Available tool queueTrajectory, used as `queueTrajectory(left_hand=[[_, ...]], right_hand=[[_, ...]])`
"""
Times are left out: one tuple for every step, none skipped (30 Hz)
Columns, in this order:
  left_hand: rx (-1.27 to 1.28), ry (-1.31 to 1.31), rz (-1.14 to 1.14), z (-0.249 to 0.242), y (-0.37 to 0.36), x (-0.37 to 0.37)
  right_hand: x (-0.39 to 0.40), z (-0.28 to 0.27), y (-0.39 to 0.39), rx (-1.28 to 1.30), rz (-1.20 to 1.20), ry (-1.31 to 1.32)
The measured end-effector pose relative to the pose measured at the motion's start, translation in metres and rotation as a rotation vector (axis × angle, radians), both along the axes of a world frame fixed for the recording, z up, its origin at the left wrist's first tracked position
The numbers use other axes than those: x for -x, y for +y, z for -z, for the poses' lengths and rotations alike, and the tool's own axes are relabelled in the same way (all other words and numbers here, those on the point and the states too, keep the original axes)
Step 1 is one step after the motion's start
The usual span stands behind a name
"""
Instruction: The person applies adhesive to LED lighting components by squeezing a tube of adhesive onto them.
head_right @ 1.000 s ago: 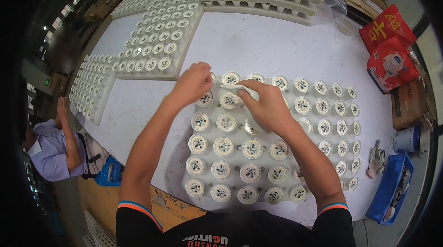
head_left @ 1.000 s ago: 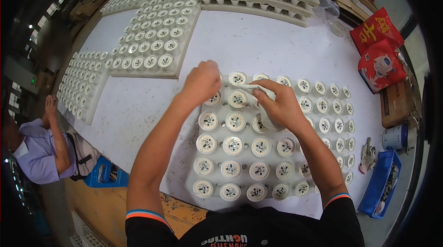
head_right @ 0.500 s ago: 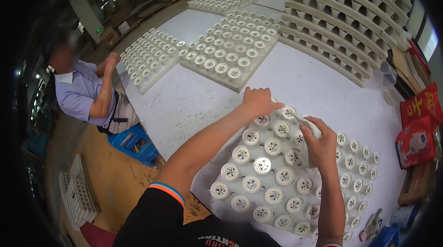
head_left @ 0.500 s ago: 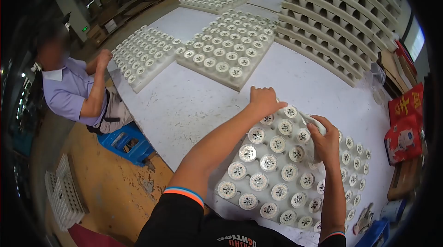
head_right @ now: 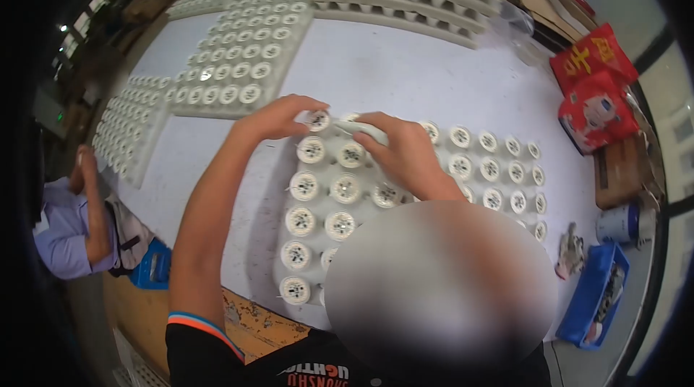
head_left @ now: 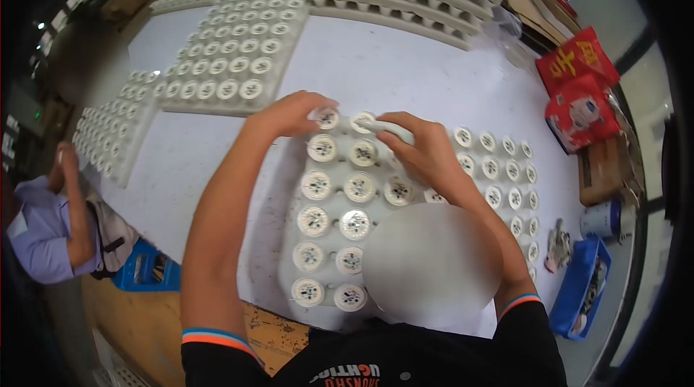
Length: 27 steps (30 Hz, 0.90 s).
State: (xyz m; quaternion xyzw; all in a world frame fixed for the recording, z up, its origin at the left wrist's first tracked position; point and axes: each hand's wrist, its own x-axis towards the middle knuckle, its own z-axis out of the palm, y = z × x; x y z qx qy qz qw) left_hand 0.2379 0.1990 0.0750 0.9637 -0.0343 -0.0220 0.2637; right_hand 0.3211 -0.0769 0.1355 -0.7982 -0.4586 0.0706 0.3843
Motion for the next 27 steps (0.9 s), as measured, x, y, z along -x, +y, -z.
queueTrajectory(left_hand=[[0.036, -0.069, -0.098, 0.003, -0.006, 0.004], [0.071, -0.137, -0.205, 0.003, -0.014, 0.012], [0.105, -0.202, -0.317, 0.002, -0.02, 0.017], [0.108, -0.118, -0.361, -0.001, -0.022, 0.018], [0.109, -0.033, -0.404, -0.005, -0.022, 0.018], [0.108, 0.05, -0.445, -0.006, -0.022, 0.017], [0.119, -0.014, -0.435, -0.004, -0.024, 0.018], [0.144, -0.016, -0.428, -0.003, -0.025, 0.018], [0.165, -0.019, -0.421, -0.003, -0.026, 0.018], [0.186, -0.021, -0.413, -0.003, -0.026, 0.018], [0.193, -0.025, -0.42, -0.003, -0.027, 0.019], [0.2, -0.027, -0.427, -0.003, -0.029, 0.02], [0.206, -0.028, -0.435, -0.002, -0.029, 0.02], [0.213, -0.04, -0.437, 0.0, -0.029, 0.02], [0.221, -0.053, -0.439, 0.002, -0.03, 0.02], [0.228, -0.067, -0.443, 0.003, -0.03, 0.02], [0.263, -0.112, -0.452, 0.003, -0.032, 0.02], [0.298, -0.156, -0.459, 0.003, -0.035, 0.021], [0.334, -0.2, -0.465, 0.003, -0.036, 0.022], [0.308, -0.162, -0.469, 0.004, -0.035, 0.022], [0.283, -0.125, -0.472, 0.004, -0.034, 0.021], [0.256, -0.089, -0.474, 0.004, -0.032, 0.02], [0.242, -0.097, -0.467, 0.006, -0.031, 0.02], [0.228, -0.105, -0.46, 0.008, -0.031, 0.019], [0.213, -0.113, -0.453, 0.009, -0.03, 0.019], [0.203, -0.1, -0.448, 0.009, -0.03, 0.019], [0.191, -0.087, -0.443, 0.007, -0.03, 0.018]], right_hand=[[-0.003, 0.003, 0.004, 0.006, -0.012, -0.025], [-0.005, 0.006, 0.008, 0.012, -0.033, -0.05], [-0.007, 0.009, 0.012, 0.017, -0.058, -0.074], [-0.008, 0.009, 0.018, 0.051, -0.067, -0.068], [-0.008, 0.009, 0.023, 0.084, -0.077, -0.061], [-0.009, 0.009, 0.028, 0.115, -0.088, -0.057], [-0.009, 0.013, 0.033, 0.119, -0.102, -0.091], [-0.011, 0.019, 0.039, 0.118, -0.117, -0.127], [-0.013, 0.022, 0.045, 0.115, -0.131, -0.165], [-0.014, 0.023, 0.051, 0.141, -0.131, -0.197], [-0.014, 0.024, 0.055, 0.167, -0.13, -0.226], [-0.014, 0.025, 0.058, 0.194, -0.129, -0.253], [-0.017, 0.028, 0.062, 0.213, -0.134, -0.255], [-0.019, 0.032, 0.065, 0.232, -0.14, -0.257], [-0.02, 0.034, 0.066, 0.251, -0.147, -0.26], [-0.019, 0.035, 0.068, 0.263, -0.147, -0.27], [-0.018, 0.035, 0.069, 0.273, -0.148, -0.281], [-0.018, 0.036, 0.07, 0.282, -0.149, -0.292], [-0.017, 0.037, 0.071, 0.283, -0.146, -0.295], [-0.017, 0.037, 0.071, 0.284, -0.142, -0.298], [-0.016, 0.038, 0.071, 0.285, -0.139, -0.302], [-0.016, 0.038, 0.072, 0.286, -0.137, -0.305], [-0.016, 0.038, 0.072, 0.287, -0.135, -0.308], [-0.016, 0.038, 0.072, 0.288, -0.133, -0.31], [-0.016, 0.038, 0.072, 0.286, -0.132, -0.307], [-0.016, 0.038, 0.072, 0.284, -0.131, -0.305], [-0.016, 0.038, 0.072, 0.281, -0.13, -0.303]])
